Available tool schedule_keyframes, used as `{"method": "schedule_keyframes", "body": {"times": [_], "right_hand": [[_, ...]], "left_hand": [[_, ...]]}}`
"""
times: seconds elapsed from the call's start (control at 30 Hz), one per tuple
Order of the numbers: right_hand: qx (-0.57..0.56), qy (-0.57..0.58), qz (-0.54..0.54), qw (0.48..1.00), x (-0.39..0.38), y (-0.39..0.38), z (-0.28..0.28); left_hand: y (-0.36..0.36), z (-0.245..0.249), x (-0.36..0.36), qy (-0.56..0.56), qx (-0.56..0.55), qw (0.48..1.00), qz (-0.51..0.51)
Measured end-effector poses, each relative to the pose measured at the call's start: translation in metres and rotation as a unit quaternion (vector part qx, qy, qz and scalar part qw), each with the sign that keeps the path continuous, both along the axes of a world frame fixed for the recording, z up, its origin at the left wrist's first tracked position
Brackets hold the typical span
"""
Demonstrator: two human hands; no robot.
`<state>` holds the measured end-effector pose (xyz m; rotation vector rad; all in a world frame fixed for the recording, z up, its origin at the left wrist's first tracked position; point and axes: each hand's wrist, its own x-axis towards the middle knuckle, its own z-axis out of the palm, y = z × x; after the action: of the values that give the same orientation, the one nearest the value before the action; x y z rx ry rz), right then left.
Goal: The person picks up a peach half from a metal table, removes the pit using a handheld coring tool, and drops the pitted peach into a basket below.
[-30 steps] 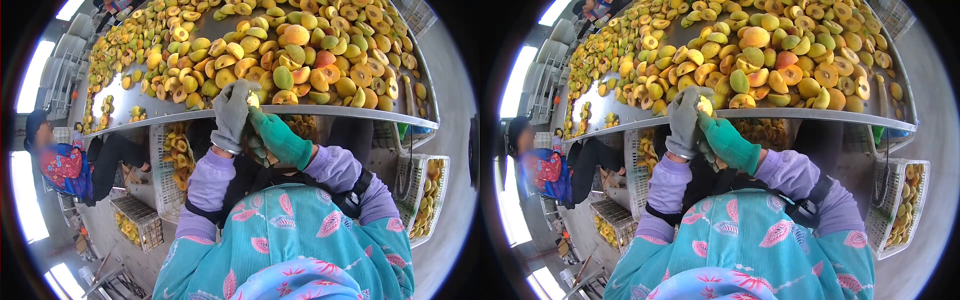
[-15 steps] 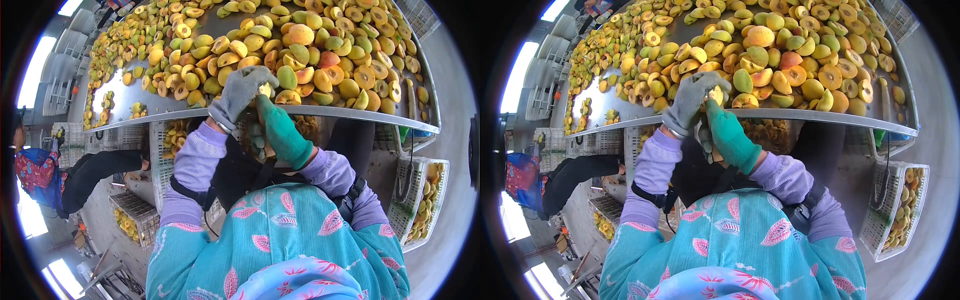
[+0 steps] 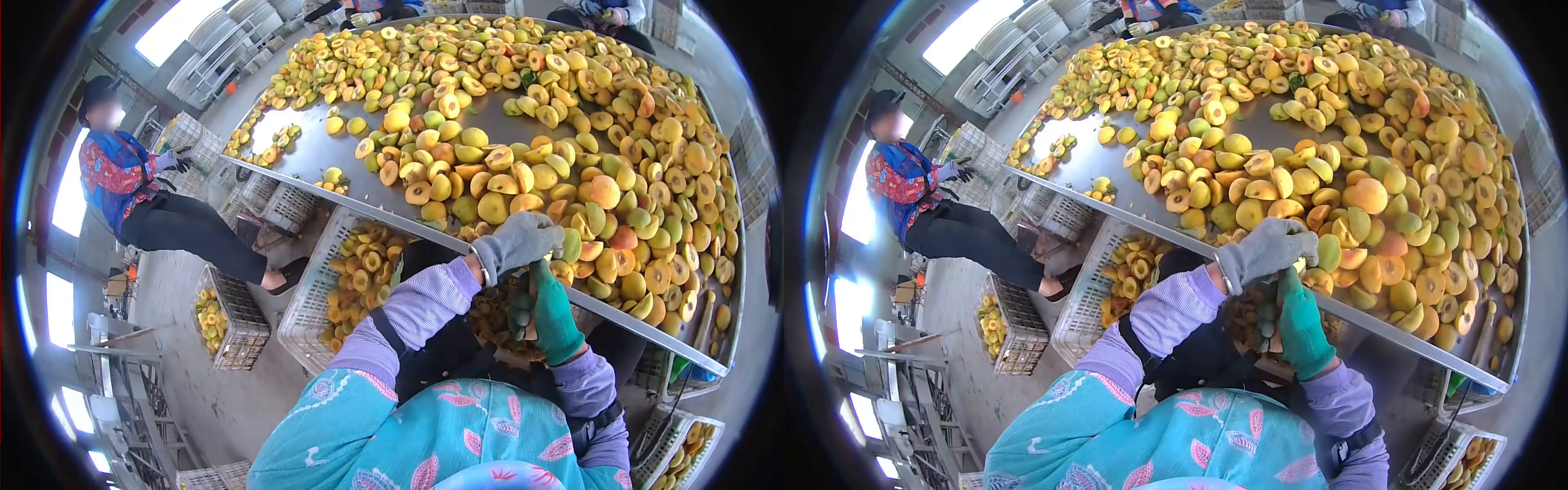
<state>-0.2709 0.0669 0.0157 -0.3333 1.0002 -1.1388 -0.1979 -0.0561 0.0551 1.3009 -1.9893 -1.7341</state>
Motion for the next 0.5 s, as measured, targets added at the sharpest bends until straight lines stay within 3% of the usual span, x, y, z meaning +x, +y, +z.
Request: {"method": "schedule_keyframes", "body": {"times": [0.03, 0.07, 0.13, 0.23, 0.27, 0.33, 0.4, 0.5], "right_hand": [[-0.015, -0.053, -0.013, 0.998, 0.000, -0.002, 0.006], [-0.033, -0.108, -0.027, 0.993, -0.001, -0.006, 0.011], [-0.001, -0.066, 0.006, 0.998, -0.004, -0.012, 0.000], [0.024, 0.003, 0.073, 0.997, -0.006, -0.007, -0.009], [0.027, -0.035, 0.069, 0.997, -0.004, -0.006, -0.005], [0.032, -0.114, 0.039, 0.992, -0.002, -0.006, 0.003], [0.027, -0.045, 0.008, 0.999, 0.002, -0.006, 0.003], [0.028, -0.154, 0.021, 0.987, -0.005, -0.010, 0.009]], "left_hand": [[0.003, -0.012, -0.004, 0.138, -0.020, 0.989, 0.045], [0.006, -0.022, -0.003, 0.140, -0.049, 0.987, 0.066], [0.010, -0.022, -0.005, 0.143, -0.105, 0.979, 0.101], [-0.013, -0.027, 0.006, 0.029, -0.232, 0.968, -0.095], [-0.017, -0.034, 0.006, 0.003, -0.278, 0.946, -0.164], [-0.006, -0.022, 0.006, 0.175, -0.069, 0.982, -0.016], [0.000, -0.035, 0.002, 0.216, 0.029, 0.973, 0.078], [0.015, -0.029, 0.002, 0.239, -0.074, 0.963, 0.097]]}}
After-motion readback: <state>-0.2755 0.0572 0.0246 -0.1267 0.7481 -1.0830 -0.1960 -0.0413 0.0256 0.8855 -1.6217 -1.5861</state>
